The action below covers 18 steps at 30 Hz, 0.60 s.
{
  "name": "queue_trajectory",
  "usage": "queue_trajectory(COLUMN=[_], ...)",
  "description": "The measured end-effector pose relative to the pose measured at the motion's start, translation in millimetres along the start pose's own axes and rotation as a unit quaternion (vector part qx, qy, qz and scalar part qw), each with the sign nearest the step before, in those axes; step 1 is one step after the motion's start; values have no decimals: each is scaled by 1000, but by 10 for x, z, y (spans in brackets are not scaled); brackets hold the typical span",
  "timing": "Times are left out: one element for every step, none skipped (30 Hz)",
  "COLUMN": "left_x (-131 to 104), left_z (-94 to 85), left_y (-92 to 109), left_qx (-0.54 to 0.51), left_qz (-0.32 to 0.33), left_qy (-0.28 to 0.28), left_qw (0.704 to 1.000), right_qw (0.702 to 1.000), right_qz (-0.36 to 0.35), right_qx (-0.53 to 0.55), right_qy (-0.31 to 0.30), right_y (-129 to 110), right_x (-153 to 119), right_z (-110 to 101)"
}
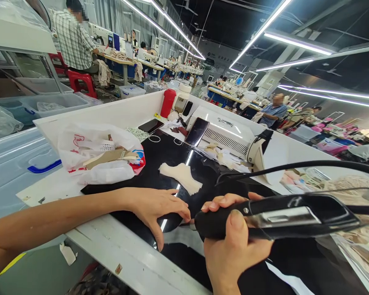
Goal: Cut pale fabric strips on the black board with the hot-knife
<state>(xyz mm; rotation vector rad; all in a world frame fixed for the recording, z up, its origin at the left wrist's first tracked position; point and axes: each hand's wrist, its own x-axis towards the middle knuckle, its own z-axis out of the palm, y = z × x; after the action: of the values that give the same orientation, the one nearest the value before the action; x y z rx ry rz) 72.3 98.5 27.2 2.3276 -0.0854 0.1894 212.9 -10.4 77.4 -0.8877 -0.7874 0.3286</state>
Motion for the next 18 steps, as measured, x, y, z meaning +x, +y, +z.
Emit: queue_trajectory(left_x=[1, 2, 3, 4, 4, 4, 4, 3, 2, 2, 2, 2, 2, 3, 4, 5, 5, 6], left_z=[-5, -10, -14, -16, -17, -16, -14, -11, -8, -5, -2, 1, 3, 5, 7, 9, 11, 13], left_y=[11, 22, 31, 38, 42, 43, 41, 37, 31, 24, 18, 11, 5, -1, -7, -12, -17, -22], left_qx=[-3, -4, -4, -3, -2, 0, 1, 1, 1, 0, 0, 1, 3, 5, 8, 9, 10, 9], left_qz=[0, -1, -2, -2, -2, -1, 0, 1, 2, 3, 4, 5, 6, 7, 8, 9, 9, 9], left_qy=[0, -1, -1, -1, -1, 0, 2, 4, 6, 7, 6, 5, 4, 1, 0, 0, 0, 1], left_qw=[1000, 1000, 1000, 1000, 1000, 1000, 1000, 1000, 1000, 1000, 1000, 1000, 1000, 1000, 1000, 1000, 1000, 1000], right_qw=[1000, 1000, 1000, 1000, 1000, 1000, 1000, 1000, 1000, 1000, 1000, 1000, 1000, 1000, 1000, 1000, 1000, 1000], right_qz=[0, -1, -1, -3, -4, -5, -6, -6, -3, 3, 9, 14, 17, 16, 13, 12, 10, 9], right_qx=[0, 1, 1, 1, 1, -2, -4, -7, -7, -5, -3, 1, 3, 4, 5, 5, 5, 5], right_qy=[-3, -6, -9, -11, -11, -10, -8, -6, -4, -4, -5, -6, -8, -11, -15, -18, -21, -23], right_y=[-4, -4, -3, -1, 0, 0, -3, -9, -17, -27, -37, -46, -53, -58, -60, -59, -58, -55], right_x=[-10, -20, -29, -37, -43, -48, -52, -56, -61, -67, -75, -85, -95, -107, -118, -128, -136, -143], right_z=[0, -1, -3, -5, -7, -8, -8, -7, -4, 0, 5, 10, 16, 21, 26, 29, 32, 33])
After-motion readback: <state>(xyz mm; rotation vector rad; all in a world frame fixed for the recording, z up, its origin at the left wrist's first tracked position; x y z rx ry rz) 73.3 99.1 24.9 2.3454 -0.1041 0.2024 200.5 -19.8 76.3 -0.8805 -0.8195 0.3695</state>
